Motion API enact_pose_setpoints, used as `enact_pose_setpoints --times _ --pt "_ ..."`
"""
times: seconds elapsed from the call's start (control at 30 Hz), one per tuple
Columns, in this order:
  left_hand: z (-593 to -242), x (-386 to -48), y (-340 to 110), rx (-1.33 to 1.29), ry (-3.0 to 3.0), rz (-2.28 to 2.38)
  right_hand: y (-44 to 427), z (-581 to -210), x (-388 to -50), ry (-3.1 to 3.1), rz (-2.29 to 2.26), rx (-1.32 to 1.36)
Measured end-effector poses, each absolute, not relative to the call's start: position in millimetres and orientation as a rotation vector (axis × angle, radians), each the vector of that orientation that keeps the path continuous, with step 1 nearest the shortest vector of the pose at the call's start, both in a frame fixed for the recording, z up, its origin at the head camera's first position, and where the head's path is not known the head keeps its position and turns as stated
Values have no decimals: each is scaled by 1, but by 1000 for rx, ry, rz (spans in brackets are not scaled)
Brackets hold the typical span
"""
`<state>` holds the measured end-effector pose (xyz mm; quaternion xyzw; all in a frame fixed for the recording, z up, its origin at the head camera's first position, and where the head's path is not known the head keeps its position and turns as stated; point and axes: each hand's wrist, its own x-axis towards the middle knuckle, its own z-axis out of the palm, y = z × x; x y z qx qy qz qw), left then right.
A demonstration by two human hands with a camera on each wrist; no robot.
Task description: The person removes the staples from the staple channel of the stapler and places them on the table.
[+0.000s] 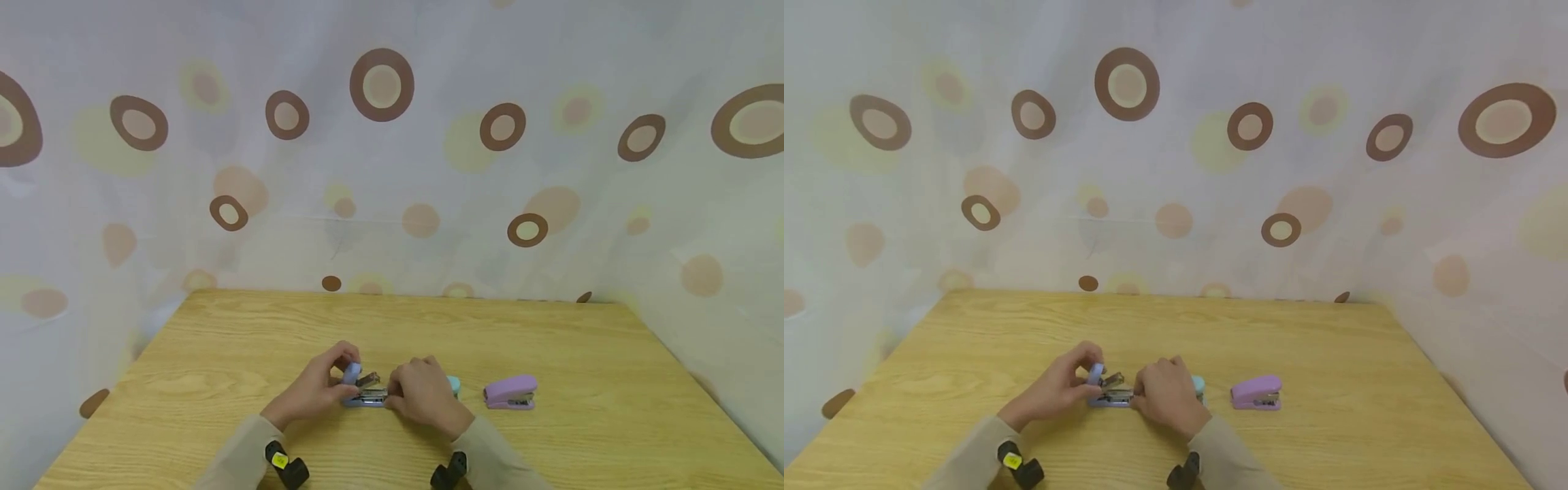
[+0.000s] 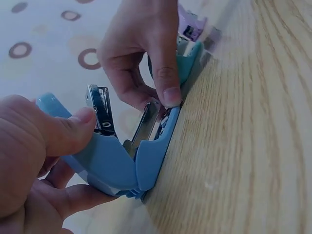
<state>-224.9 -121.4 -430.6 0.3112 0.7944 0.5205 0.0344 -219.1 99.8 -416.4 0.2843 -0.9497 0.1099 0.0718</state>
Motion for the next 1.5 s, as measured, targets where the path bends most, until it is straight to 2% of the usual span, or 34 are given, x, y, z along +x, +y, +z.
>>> enact_pose_setpoints --times 0.27,0.5,0.87,1.5 --pt "-434 -222 -127 903 2384 1717 99 -420 -218 -2807 227 889" --pt "-438 -219 -127 1019 2460 1661 99 -423 -219 -2824 236 890" --pt "-439 -223 -145 803 2450 1689 97 -421 -216 -2830 252 917" --pt "-441 -233 -163 732 2515 1611 97 -420 -216 -2833 251 902"
